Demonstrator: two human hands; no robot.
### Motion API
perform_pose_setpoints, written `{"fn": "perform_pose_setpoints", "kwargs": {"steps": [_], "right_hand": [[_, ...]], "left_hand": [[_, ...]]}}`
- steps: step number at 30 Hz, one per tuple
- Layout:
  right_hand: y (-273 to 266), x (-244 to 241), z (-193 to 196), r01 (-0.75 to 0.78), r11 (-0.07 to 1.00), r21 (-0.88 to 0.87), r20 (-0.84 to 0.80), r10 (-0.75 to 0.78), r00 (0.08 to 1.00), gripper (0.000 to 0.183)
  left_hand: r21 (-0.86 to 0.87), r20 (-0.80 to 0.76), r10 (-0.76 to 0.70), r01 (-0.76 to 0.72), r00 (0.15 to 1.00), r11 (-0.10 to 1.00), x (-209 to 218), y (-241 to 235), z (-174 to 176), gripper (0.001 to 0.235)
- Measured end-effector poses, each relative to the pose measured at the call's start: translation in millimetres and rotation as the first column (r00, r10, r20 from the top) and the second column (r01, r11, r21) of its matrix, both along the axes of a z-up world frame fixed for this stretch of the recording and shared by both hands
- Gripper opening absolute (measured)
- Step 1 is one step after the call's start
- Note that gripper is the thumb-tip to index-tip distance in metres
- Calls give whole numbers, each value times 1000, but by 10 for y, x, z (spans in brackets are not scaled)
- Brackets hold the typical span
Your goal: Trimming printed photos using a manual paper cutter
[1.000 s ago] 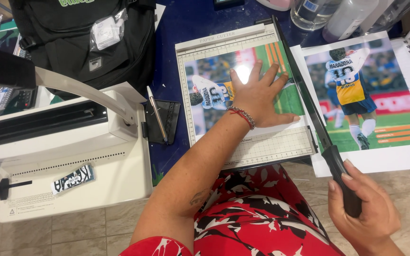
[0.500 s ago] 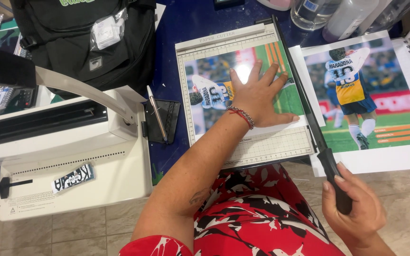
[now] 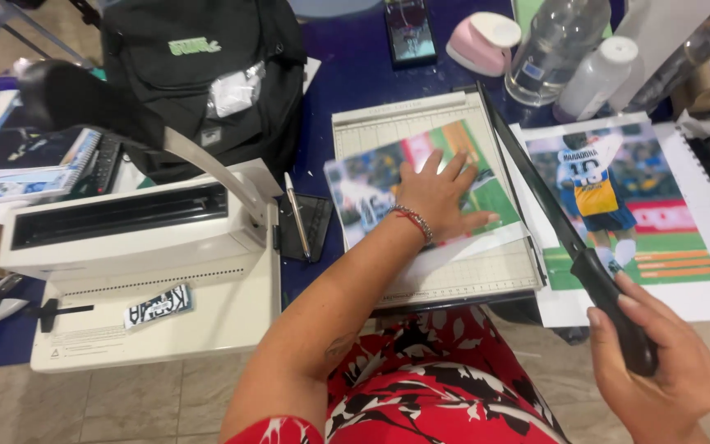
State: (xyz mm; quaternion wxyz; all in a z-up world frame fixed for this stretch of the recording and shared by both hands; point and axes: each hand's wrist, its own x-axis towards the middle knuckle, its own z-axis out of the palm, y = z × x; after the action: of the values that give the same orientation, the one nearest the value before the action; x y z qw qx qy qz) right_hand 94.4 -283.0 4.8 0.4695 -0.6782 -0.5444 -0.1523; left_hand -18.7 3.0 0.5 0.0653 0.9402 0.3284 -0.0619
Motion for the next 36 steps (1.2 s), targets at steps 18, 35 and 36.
{"fn": "perform_pose_setpoints", "kwargs": {"steps": [18,35,36], "right_hand": [[222,89,236,-99,995,-11,-259,92,962,36],[111,2,171,-90,994,-57,-300,69,951,26],[101,11,150,-87,994,-62,-304,64,951,26]], "left_hand": [[153,322,-165,121,932,981,11,166,-539,78],[88,271,-31,7,962,996,320,234,-350,83],[83,268,-32,10,963,997,330,239,-387,83]]}}
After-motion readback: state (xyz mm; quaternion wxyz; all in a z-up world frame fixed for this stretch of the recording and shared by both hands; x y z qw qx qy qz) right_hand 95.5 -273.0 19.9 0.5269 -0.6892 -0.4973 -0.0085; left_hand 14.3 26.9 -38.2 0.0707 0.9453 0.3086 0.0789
